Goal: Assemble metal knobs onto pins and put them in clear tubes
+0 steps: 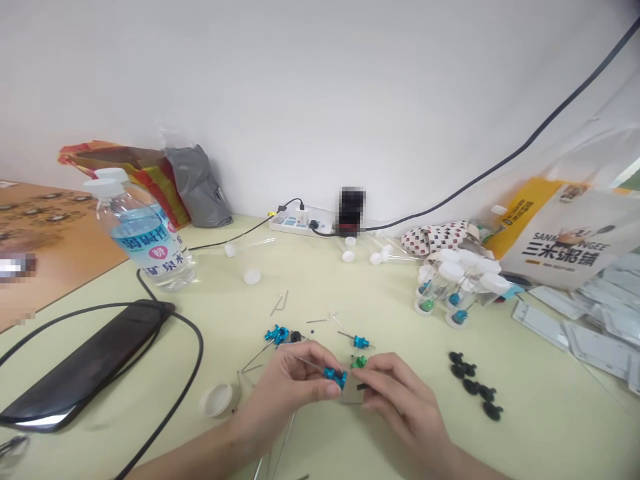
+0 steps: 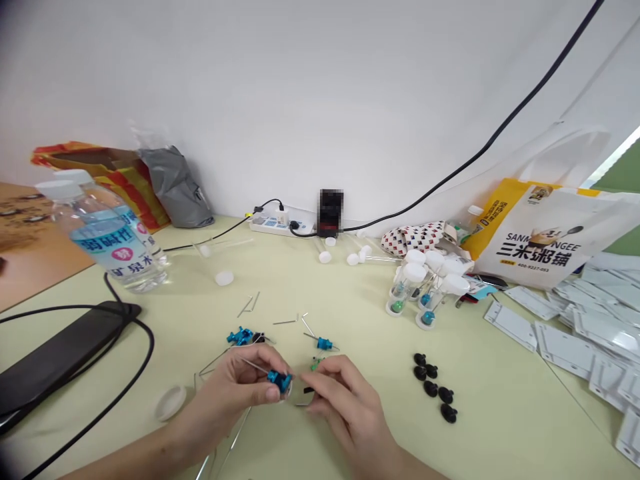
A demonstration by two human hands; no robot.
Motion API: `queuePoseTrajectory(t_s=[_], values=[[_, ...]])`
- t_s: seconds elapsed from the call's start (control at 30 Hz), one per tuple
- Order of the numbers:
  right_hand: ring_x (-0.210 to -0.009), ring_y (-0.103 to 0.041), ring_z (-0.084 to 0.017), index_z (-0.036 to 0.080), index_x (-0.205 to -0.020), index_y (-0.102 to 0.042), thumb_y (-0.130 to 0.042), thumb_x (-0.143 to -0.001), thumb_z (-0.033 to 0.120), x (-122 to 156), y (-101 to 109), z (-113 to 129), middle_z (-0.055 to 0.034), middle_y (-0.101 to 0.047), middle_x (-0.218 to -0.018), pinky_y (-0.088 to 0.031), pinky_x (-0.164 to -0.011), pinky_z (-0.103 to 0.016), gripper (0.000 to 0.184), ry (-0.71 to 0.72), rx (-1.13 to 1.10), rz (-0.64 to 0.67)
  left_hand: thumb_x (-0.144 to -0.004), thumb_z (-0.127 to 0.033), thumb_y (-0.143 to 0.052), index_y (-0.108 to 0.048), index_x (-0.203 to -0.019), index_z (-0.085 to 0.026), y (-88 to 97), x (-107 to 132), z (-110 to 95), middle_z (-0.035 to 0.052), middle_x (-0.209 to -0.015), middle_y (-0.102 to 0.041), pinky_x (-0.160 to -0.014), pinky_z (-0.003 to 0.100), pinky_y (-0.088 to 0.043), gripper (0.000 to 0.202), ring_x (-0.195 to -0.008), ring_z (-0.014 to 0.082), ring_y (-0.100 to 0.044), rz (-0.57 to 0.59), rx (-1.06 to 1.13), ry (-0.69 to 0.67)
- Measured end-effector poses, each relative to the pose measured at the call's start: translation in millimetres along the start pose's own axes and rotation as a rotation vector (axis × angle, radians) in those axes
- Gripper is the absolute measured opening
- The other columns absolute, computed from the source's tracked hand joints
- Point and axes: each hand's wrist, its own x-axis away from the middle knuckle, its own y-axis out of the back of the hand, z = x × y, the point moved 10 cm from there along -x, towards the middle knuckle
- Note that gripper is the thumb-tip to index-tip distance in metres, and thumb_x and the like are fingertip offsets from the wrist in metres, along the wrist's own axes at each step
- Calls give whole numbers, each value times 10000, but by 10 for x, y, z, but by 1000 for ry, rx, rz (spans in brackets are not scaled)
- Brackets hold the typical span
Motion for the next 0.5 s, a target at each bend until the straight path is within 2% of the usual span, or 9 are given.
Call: queuePoseTrajectory(t_s=[0.13, 0.3, 0.5], values=[[-871, -591, -160, 246, -1285, -470, -398, -900, 76, 33, -16, 15, -98, -528, -1058, -532, -699, -272, 427, -20, -7, 19, -631, -125, -776, -704, -762, -169, 4, -6, -15, 17, -711, -673, -635, 205, -464, 156, -651, 109, -597, 9, -20, -19], [-896, -604, -160, 245, -1159, -522, -519, -859, 77, 63, 82, 58, -66, -598, -997, -561, -705, -275, 344, -19, -117, -74, -640, -101, -765, -708, -789, -166, -54, 22, 42, 26, -745, -696, -660, 201, -485, 172, -690, 116, -622, 40, -30, -4], [-923, -590, -184, 246, -1156, -539, -573, -827, 71, 81, 164, 177, -83, -576, -993, -567, -688, -310, 375, 60, 20, -114, -643, -89, -760, -700, -789, -168, -124, 55, 69, 28, -771, -710, -689, 213, -503, 177, -726, 132, -649, 50, -23, 7]])
